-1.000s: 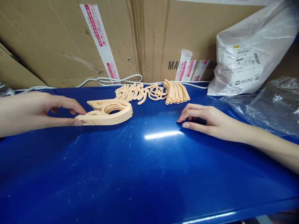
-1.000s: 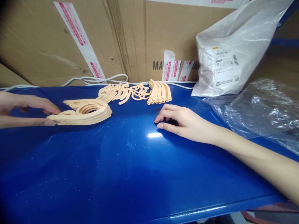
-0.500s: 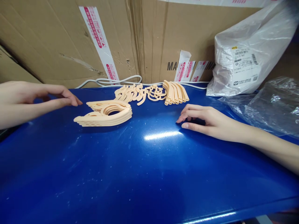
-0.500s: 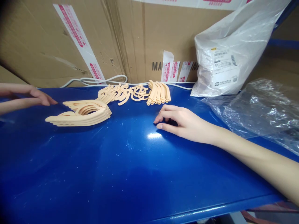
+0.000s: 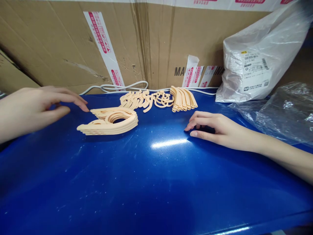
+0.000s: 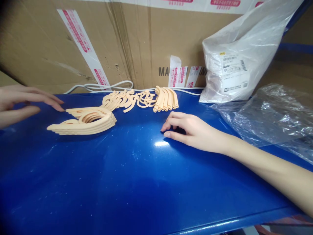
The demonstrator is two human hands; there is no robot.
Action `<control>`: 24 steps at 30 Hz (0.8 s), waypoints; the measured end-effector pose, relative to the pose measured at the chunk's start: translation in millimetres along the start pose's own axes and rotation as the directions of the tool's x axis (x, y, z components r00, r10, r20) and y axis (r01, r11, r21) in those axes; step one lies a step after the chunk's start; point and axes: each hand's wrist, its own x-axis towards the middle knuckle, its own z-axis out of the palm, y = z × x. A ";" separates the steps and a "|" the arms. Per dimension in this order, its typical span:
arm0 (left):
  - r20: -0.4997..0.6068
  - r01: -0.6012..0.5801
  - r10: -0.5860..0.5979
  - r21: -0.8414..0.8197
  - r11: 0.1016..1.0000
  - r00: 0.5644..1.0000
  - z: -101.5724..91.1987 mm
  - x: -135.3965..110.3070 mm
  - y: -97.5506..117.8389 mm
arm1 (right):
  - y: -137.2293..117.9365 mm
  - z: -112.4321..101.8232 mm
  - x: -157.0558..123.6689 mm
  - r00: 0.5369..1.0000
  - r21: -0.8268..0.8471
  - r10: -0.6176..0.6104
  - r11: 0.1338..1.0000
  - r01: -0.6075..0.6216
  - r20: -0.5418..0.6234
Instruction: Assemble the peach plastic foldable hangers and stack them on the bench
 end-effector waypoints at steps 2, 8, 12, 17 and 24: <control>-0.027 -0.124 0.124 -0.007 0.992 0.992 3.5 -1.1 -7.8 | 0.1 0.0 0.0 1.000 0.002 -0.002 1.000 0.002 0.003; 0.008 -0.087 0.087 0.006 0.996 0.996 8.3 -0.7 -8.7 | -0.9 0.0 0.1 1.000 0.012 0.004 1.000 -0.004 -0.004; 0.014 -0.098 0.098 0.007 0.995 0.995 9.4 -0.8 -7.9 | -1.6 -0.2 0.1 1.000 0.006 0.002 1.000 -0.002 -0.005; -0.044 -0.163 0.163 0.009 0.987 0.986 12.7 -2.1 -14.4 | -1.4 0.1 -0.2 1.000 -0.003 0.000 1.000 0.000 -0.006; -0.048 -0.009 0.009 0.015 1.000 0.999 7.7 -2.1 -2.9 | -0.8 0.7 -0.1 1.000 -0.001 -0.008 1.000 0.008 -0.005</control>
